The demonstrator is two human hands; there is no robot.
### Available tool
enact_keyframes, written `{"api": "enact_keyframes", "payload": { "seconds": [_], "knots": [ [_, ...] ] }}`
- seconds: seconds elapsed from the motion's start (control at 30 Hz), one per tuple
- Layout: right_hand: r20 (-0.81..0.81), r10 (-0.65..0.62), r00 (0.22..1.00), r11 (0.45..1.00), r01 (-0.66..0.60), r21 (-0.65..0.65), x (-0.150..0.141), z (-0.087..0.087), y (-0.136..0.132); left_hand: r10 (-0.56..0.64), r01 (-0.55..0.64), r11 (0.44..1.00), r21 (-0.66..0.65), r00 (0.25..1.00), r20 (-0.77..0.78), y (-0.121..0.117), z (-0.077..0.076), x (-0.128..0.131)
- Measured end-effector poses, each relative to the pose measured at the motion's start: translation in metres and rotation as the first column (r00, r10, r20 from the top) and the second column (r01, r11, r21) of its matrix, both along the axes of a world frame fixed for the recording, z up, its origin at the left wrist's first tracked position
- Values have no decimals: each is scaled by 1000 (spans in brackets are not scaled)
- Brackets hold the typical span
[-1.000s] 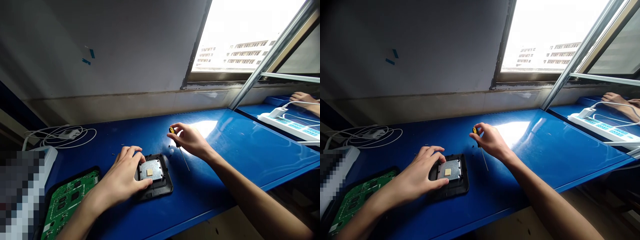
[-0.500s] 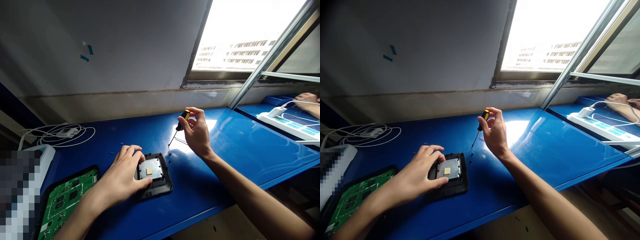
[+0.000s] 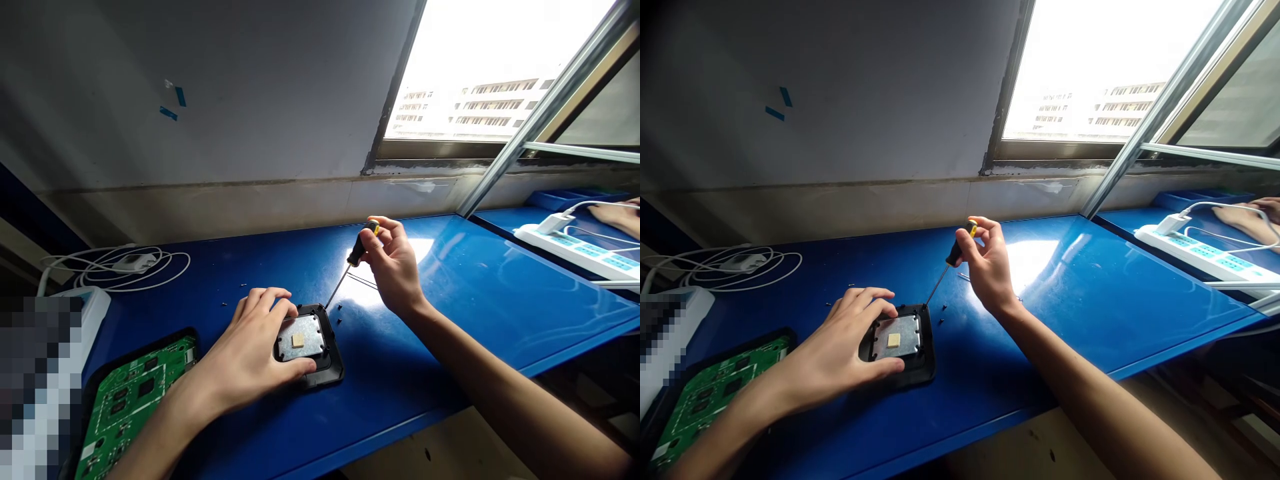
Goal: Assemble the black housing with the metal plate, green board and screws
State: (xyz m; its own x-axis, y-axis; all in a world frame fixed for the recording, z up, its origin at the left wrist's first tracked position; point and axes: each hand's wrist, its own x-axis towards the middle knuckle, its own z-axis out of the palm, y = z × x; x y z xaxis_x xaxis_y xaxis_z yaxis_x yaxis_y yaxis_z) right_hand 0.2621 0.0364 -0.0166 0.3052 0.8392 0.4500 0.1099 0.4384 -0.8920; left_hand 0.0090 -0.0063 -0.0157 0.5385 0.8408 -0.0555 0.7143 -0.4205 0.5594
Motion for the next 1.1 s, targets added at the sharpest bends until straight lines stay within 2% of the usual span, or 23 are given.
{"api": "enact_keyframes", "payload": {
  "seconds": [0.1,0.23,0.67,1.1],
  "knots": [
    [-34,69,997,997,-71,-40,-7,-6,0,-11,9,999,33,999,35,0,-1,0],
    [-55,103,993,994,-105,-42,-14,-12,-1,-31,27,997,79,998,47,1,-4,-1],
    [-46,110,993,990,-113,-79,-14,-11,-1,-27,25,998,55,999,38,0,-2,0],
    [-31,91,995,993,-93,-77,-13,-14,1,-26,23,994,104,999,33,1,-7,-1]
  ]
}}
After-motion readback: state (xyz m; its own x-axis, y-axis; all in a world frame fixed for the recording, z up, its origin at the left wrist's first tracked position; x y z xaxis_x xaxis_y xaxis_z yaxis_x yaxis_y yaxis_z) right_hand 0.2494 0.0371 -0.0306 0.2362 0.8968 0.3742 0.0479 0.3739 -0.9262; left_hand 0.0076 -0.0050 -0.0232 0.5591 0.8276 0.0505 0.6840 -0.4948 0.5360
